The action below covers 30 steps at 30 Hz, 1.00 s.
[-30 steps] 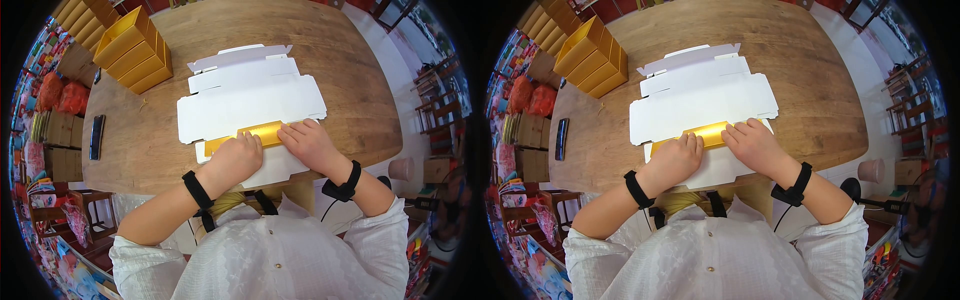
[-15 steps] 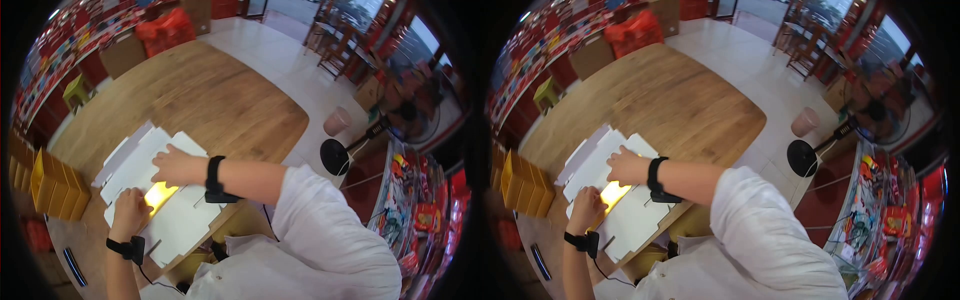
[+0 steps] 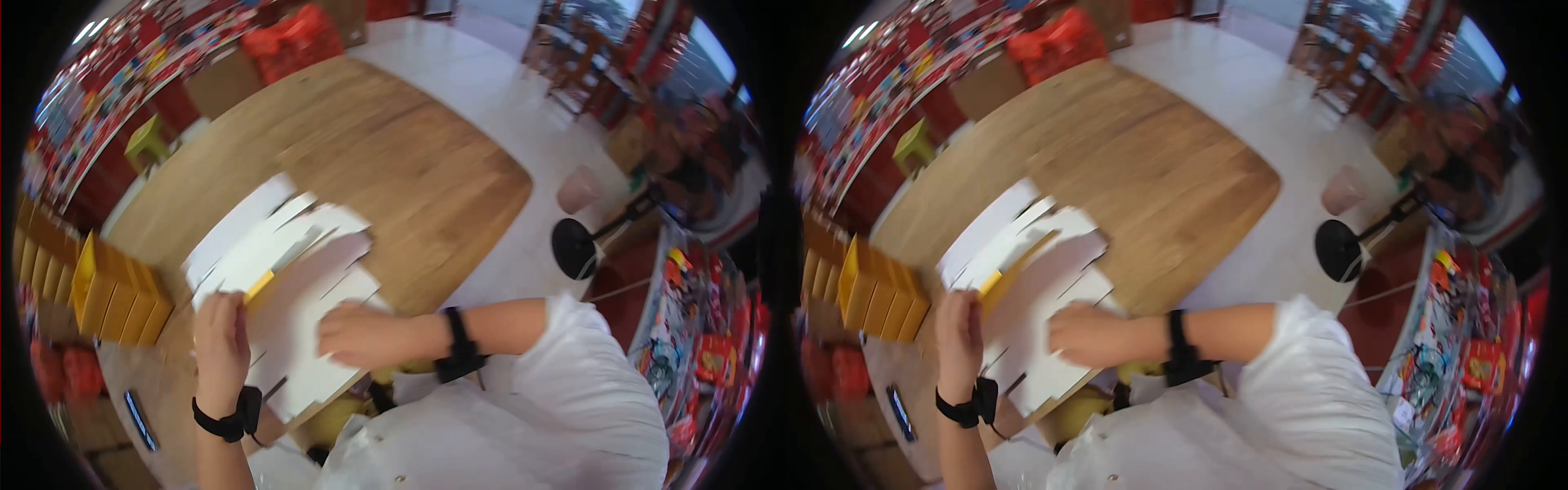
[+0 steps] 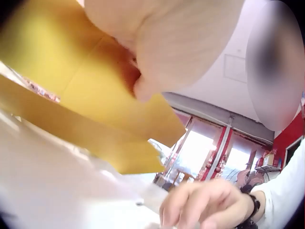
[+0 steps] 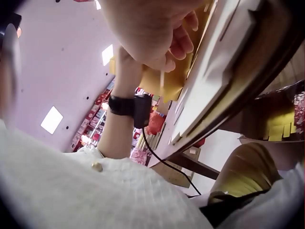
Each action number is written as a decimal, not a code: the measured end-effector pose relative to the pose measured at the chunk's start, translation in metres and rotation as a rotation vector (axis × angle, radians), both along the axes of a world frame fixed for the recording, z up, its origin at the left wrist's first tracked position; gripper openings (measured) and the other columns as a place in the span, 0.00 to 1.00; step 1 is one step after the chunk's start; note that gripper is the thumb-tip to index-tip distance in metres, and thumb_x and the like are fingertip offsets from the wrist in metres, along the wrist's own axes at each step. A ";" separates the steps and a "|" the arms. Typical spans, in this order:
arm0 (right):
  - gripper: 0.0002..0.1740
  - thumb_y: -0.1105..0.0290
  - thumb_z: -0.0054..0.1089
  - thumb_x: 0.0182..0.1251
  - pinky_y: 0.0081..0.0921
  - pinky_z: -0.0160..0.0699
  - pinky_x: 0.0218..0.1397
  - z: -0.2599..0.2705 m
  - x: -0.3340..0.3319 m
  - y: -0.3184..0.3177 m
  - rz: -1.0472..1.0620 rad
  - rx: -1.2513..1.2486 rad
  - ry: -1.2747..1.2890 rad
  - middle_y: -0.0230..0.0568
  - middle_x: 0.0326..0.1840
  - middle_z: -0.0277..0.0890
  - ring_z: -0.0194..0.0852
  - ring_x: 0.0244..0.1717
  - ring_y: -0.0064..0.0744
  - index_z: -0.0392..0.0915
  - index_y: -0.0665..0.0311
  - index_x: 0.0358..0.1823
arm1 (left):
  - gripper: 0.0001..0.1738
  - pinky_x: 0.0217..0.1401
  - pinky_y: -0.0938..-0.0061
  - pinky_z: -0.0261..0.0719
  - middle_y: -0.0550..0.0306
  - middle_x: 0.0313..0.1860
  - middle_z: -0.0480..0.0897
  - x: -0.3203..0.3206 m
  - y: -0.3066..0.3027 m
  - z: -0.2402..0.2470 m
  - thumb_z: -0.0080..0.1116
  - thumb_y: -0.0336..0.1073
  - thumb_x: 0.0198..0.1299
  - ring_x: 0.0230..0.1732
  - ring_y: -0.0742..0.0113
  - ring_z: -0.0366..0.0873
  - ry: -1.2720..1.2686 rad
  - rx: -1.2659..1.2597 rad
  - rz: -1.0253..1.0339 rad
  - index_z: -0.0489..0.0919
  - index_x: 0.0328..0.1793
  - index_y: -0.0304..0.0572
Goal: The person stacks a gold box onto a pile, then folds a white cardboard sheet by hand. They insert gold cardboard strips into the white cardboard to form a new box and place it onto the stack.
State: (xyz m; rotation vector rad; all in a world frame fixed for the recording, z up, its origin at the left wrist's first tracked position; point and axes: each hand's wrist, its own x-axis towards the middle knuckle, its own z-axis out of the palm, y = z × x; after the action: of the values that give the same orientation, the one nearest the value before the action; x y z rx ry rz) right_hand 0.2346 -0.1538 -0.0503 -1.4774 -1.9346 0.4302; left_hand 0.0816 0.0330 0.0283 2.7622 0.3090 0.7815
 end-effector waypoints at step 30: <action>0.44 0.51 0.70 0.56 0.59 0.36 0.82 0.003 0.019 -0.057 -0.073 -0.112 0.218 0.60 0.85 0.40 0.33 0.85 0.64 0.68 0.58 0.73 | 0.47 0.85 0.58 0.43 0.45 0.85 0.51 -0.131 -0.016 -0.054 0.46 0.21 0.36 0.86 0.51 0.43 0.163 -1.130 -0.237 0.73 0.73 0.41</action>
State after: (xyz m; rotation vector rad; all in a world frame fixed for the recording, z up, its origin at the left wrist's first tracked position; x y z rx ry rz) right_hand 0.2537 -0.2104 -0.0474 -1.4994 -1.7048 0.6478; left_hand -0.0499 0.0170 -0.0255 1.7306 0.3102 0.1838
